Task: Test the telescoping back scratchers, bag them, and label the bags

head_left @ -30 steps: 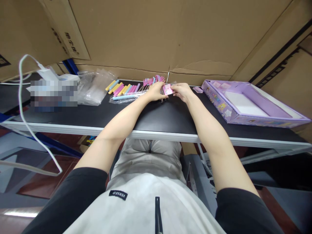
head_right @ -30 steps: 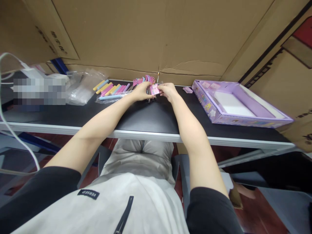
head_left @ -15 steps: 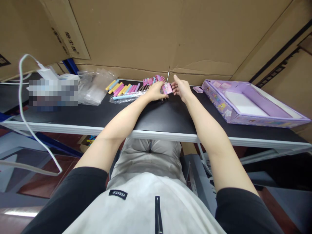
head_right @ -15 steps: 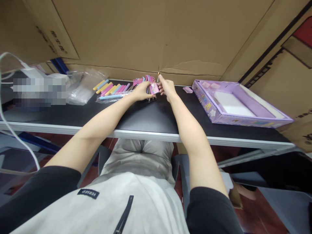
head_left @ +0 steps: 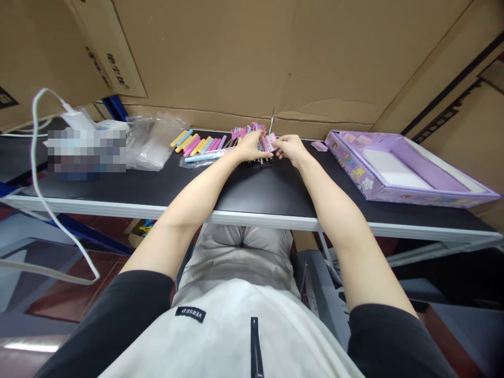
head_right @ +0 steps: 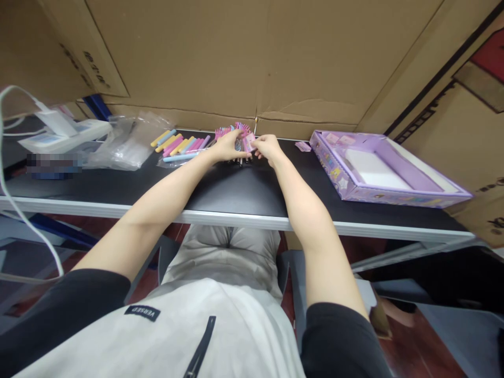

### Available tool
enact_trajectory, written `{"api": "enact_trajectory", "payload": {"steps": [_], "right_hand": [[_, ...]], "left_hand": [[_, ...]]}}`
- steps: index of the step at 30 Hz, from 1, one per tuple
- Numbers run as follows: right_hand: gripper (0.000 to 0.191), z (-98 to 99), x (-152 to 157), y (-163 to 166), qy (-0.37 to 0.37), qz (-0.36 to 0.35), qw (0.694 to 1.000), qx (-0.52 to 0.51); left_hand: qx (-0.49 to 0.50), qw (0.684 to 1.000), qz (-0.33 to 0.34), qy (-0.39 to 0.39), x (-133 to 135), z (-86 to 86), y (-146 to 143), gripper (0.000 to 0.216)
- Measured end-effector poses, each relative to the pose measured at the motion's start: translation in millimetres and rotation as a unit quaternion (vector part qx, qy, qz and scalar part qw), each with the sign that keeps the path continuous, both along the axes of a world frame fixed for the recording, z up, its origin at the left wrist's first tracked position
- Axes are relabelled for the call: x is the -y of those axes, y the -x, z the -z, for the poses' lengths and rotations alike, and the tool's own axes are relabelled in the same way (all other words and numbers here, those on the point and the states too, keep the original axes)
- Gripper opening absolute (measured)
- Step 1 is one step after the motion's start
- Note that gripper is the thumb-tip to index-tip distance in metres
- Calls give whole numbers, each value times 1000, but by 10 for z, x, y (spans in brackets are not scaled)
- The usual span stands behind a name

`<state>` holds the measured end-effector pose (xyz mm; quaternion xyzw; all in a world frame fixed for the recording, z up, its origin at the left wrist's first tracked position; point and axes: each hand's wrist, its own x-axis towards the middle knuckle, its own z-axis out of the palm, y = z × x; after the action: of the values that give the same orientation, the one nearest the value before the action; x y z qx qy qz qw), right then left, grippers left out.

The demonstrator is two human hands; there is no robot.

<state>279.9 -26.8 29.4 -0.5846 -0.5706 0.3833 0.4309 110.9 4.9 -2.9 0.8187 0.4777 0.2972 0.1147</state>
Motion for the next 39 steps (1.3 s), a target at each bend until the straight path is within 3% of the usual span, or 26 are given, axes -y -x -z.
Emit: {"api": "enact_trajectory", "payload": {"steps": [2, 7, 9, 14, 18, 24, 28, 34, 39], "right_hand": [[32, -2, -20, -21, -3, 18, 1000, 2], [31, 17, -58, -63, -12, 48, 999, -17], [30, 35, -79, -70, -19, 55, 998, -32], [27, 84, -153, -88, -25, 53, 996, -65], [26, 98, -165, -92, -26, 57, 995, -78], [26, 73, -134, -55, -32, 81, 992, -87], [25, 40, -156, -64, -54, 86, 989, -105], [20, 52, -252, -120, -121, 78, 983, -111], [23, 60, -213, -67, -131, 50, 987, -77]], "left_hand": [[23, 1000, -6, 10, -5, -114, 88, 81], [40, 994, -74, 70, -46, -462, 502, 27], [30, 991, -97, 93, -53, -522, 677, 21], [25, 982, -129, 136, -37, -369, 939, 25], [-42, 986, -93, 132, -5, -222, 1021, 27], [-40, 981, -125, 146, 165, -288, 1006, 27], [-19, 983, -104, 152, 205, -325, 1002, 25], [92, 983, -86, 133, 200, -291, 958, 22], [295, 940, -115, 131, 208, -242, 766, 26]]}}
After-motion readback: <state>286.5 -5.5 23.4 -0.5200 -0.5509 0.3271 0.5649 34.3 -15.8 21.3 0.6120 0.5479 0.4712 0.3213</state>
